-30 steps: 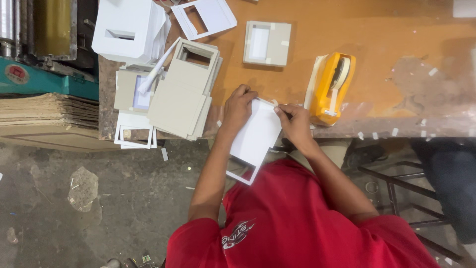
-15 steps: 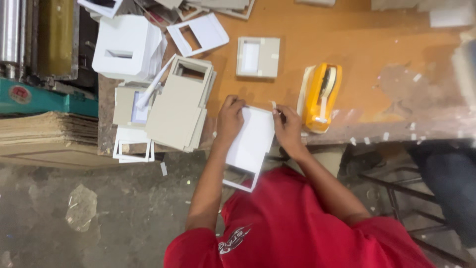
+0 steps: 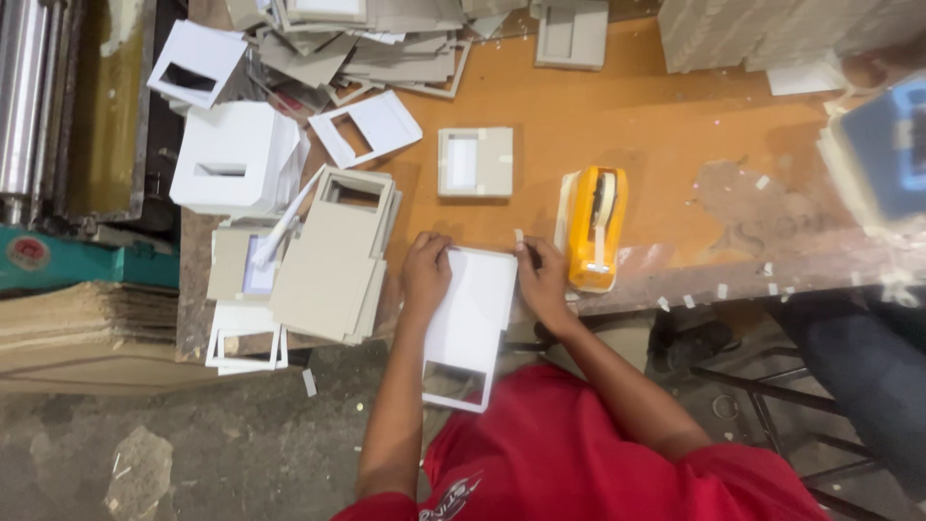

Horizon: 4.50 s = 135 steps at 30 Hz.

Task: The person assembles white rectangular frames by hand, placing clear inserts into the frames and securing them with small pieces of tape. The person handles the frames one at a time, aligning the inserts and applying tape to the edges.

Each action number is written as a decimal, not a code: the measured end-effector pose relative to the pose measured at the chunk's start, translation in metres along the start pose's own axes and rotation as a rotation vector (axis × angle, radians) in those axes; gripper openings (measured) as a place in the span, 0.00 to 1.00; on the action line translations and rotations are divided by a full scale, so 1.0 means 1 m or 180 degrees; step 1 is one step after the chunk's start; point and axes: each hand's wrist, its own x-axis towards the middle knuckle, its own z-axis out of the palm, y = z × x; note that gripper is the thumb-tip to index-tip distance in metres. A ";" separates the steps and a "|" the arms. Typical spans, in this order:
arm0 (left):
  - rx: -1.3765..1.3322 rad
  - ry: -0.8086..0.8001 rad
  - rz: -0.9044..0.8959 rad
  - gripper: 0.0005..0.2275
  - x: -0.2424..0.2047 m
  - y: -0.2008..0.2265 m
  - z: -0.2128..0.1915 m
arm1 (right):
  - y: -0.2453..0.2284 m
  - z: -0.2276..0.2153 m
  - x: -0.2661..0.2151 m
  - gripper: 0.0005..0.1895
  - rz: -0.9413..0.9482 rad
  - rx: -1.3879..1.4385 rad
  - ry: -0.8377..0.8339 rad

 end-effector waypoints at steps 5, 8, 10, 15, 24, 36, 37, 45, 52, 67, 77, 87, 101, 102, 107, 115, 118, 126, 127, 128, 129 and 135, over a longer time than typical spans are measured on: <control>-0.0067 -0.0020 -0.0075 0.08 -0.001 -0.002 0.001 | -0.006 -0.001 0.002 0.09 0.0047 -0.0343 -0.0015; -0.0037 -0.0054 -0.0017 0.08 0.001 -0.003 0.003 | -0.007 -0.002 0.003 0.09 0.0072 -0.0391 -0.0012; -0.0056 -0.0036 0.0056 0.08 0.002 -0.003 0.004 | -0.007 -0.002 0.003 0.09 0.0106 -0.0375 0.0002; -0.0152 -0.0173 -0.0056 0.07 0.002 0.002 0.004 | -0.012 -0.004 0.002 0.08 0.0015 -0.0353 -0.0023; -0.0105 -0.0240 -0.0145 0.08 0.004 0.011 0.000 | -0.022 -0.006 0.005 0.08 0.0098 -0.0403 -0.0100; 0.0219 -0.0250 0.0072 0.10 0.002 0.006 0.000 | -0.015 -0.002 0.002 0.08 -0.0020 -0.0439 -0.0103; 0.0368 -0.0222 0.0200 0.10 0.001 0.007 0.000 | -0.012 -0.001 0.001 0.08 -0.0069 -0.0423 -0.0078; 0.1149 -0.0838 0.0926 0.11 0.009 0.010 0.010 | 0.020 0.003 -0.005 0.08 0.0233 -0.0204 -0.0087; 0.1379 -0.0707 0.1055 0.13 0.016 0.012 -0.005 | 0.012 -0.003 0.002 0.07 0.0527 0.0281 -0.0402; -0.0440 -0.0463 0.0583 0.03 0.009 0.050 -0.003 | -0.028 -0.013 0.016 0.09 0.0696 0.0346 -0.1248; 0.0271 -0.0376 -0.0410 0.19 0.003 0.040 0.006 | -0.019 -0.024 0.025 0.10 0.1064 -0.0082 -0.1319; 0.1299 -0.1255 0.0906 0.08 0.019 0.028 0.004 | 0.004 -0.015 0.027 0.13 0.1985 0.0727 -0.1032; 0.1721 -0.0663 0.2829 0.03 0.013 0.097 -0.058 | -0.054 -0.062 0.034 0.08 0.2058 0.2076 -0.2005; 0.1777 -0.0589 0.2896 0.03 0.013 0.100 -0.060 | -0.058 -0.064 0.034 0.09 0.2037 0.1998 -0.2013; 0.1790 -0.0399 0.3116 0.03 0.012 0.108 -0.062 | -0.076 -0.072 0.035 0.11 0.1796 0.1385 -0.2071; 0.1986 -0.0271 0.3297 0.04 0.008 0.112 -0.068 | -0.087 -0.078 0.036 0.12 0.1781 0.0893 -0.2192; 0.2010 -0.0231 0.3323 0.04 0.008 0.113 -0.069 | -0.087 -0.078 0.036 0.12 0.1813 0.0986 -0.2229; 0.1889 -0.0281 0.3375 0.05 0.008 0.115 -0.073 | -0.086 -0.077 0.038 0.14 0.1889 0.1058 -0.2373; 0.1882 -0.0301 0.3389 0.05 0.008 0.115 -0.073 | -0.086 -0.077 0.038 0.13 0.1920 0.1030 -0.2389; 0.1851 -0.0334 0.3411 0.05 0.008 0.115 -0.072 | -0.085 -0.077 0.038 0.13 0.1952 0.1026 -0.2417; 0.1821 -0.0367 0.3432 0.04 0.008 0.115 -0.071 | -0.085 -0.077 0.038 0.12 0.1984 0.1021 -0.2446; 0.1844 -0.0431 0.3417 0.05 -0.001 0.106 -0.069 | -0.088 -0.081 0.038 0.13 0.1835 0.0857 -0.2368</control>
